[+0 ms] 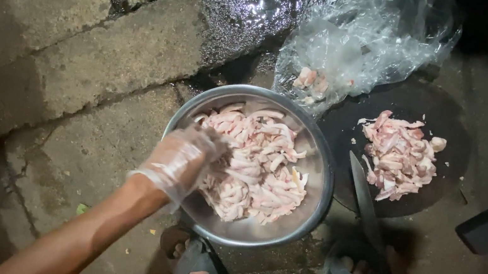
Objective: Mixing and sorting raw meat strips in a metal bowl and moving them to a cutting board
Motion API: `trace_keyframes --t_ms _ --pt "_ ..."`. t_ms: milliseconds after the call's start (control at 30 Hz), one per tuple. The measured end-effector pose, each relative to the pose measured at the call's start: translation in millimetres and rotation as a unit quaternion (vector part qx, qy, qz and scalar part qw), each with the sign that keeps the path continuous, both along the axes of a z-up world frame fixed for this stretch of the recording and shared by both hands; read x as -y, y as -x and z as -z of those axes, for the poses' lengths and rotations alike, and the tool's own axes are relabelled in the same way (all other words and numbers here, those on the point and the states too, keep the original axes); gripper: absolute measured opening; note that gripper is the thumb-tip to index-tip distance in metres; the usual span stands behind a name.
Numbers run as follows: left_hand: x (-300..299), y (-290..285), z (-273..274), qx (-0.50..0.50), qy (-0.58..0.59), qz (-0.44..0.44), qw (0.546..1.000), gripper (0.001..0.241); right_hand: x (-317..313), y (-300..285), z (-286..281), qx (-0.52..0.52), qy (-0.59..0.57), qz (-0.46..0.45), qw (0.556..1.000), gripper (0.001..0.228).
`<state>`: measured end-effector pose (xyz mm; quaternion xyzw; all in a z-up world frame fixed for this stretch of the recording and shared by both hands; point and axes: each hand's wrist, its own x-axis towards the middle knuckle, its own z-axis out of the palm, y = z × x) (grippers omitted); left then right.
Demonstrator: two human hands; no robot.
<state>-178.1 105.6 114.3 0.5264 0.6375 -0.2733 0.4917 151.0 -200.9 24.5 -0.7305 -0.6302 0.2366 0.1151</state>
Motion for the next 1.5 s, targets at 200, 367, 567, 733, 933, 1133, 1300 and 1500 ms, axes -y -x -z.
trace_keyframes --t_ms 200,367,567,733,933,1133,1300,1500 --pt "15.2 58.6 19.9 -0.037 -0.129 0.268 0.954 0.064 -68.2 21.2 -53.9 -0.112 0.458 0.306 0.827 0.054" --pt "31.4 39.2 -18.2 0.095 -0.078 -0.051 0.991 0.071 -62.8 23.0 -29.3 -0.337 0.346 0.617 0.621 0.039" --pt "60.6 38.5 6.0 0.089 0.103 -0.282 0.95 0.122 -83.4 -5.0 -50.7 0.115 0.432 -0.023 0.894 0.08" --pt "80.3 49.0 43.6 0.207 0.027 -0.384 0.899 0.13 -132.8 -22.4 -39.2 0.124 0.252 -0.31 0.908 0.078" --pt "75.5 48.5 52.6 0.277 0.023 -0.478 0.833 0.127 -209.8 33.9 -76.4 -0.191 0.586 0.044 0.786 0.058" --pt "71.9 46.7 56.7 0.242 0.038 -0.438 0.865 0.101 -199.2 46.5 -41.3 -0.338 0.534 0.057 0.773 0.067" --pt "80.9 46.0 76.3 0.365 0.046 -0.47 0.802 0.092 -186.7 42.0 -29.4 -0.332 0.522 0.049 0.785 0.069" --pt "79.9 50.6 53.7 0.386 0.069 -0.437 0.81 0.099 -177.3 45.6 -59.0 -0.443 0.456 0.049 0.77 0.071"
